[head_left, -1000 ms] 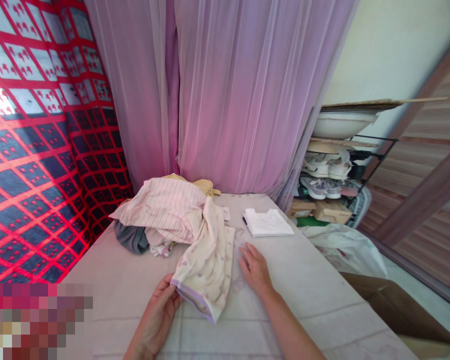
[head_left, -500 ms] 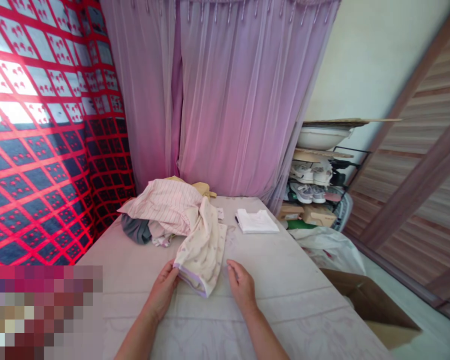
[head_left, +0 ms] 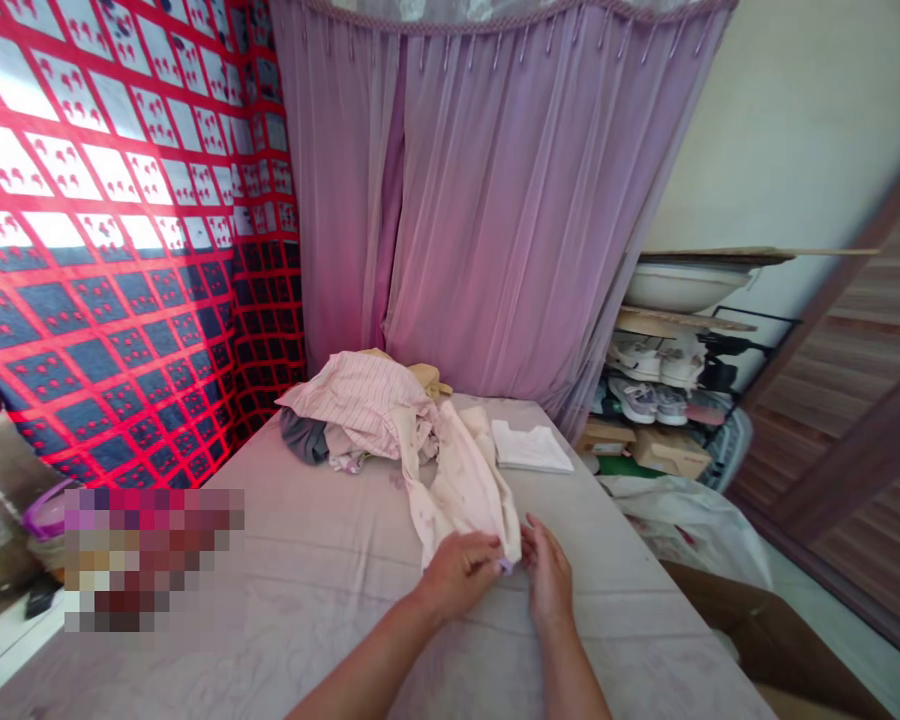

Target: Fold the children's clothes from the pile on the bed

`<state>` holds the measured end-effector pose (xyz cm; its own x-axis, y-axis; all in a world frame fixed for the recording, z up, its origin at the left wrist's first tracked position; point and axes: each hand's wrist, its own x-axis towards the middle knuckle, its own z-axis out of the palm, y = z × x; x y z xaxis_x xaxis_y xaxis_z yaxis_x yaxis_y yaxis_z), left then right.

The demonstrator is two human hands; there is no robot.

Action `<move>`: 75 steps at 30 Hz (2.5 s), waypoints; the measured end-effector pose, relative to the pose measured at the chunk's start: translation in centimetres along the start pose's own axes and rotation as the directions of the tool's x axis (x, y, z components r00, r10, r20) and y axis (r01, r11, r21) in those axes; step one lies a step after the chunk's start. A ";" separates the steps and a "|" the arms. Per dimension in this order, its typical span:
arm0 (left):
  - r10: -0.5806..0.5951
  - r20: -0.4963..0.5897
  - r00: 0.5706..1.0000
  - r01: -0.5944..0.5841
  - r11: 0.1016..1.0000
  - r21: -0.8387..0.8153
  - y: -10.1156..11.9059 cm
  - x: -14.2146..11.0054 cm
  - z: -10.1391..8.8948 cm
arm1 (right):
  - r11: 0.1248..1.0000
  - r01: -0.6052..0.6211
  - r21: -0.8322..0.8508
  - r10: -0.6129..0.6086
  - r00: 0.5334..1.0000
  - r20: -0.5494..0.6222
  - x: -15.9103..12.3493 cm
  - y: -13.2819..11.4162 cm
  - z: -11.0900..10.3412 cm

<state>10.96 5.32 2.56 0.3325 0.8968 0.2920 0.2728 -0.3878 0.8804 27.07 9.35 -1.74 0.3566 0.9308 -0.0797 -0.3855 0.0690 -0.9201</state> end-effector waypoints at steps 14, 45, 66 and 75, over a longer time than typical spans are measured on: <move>-0.036 -0.167 0.985 0.135 0.762 0.633 -2.8 0.4 -8.9 | 0.991 0.084 -0.102 -0.087 0.996 -0.024 2.2 0.3 -1.8; -0.171 -0.280 0.945 0.317 0.698 0.642 -5.2 -6.0 -18.9 | 0.119 0.821 -0.558 -0.437 0.548 0.713 -4.0 0.8 4.3; -0.086 -0.357 0.930 0.158 0.971 0.178 9.4 5.4 -26.2 | 0.198 0.805 -0.560 -0.396 0.588 0.705 5.3 -22.0 13.7; 0.018 -0.139 0.990 0.059 0.842 0.536 12.8 2.3 -25.5 | 0.200 0.747 -0.634 -0.453 0.644 0.617 5.3 -24.8 12.8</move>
<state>-7.86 7.86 24.01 0.2089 0.9103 0.3573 0.7334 -0.3875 0.5585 27.62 17.22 25.58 -0.1208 0.7895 0.6018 0.7287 0.4822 -0.4863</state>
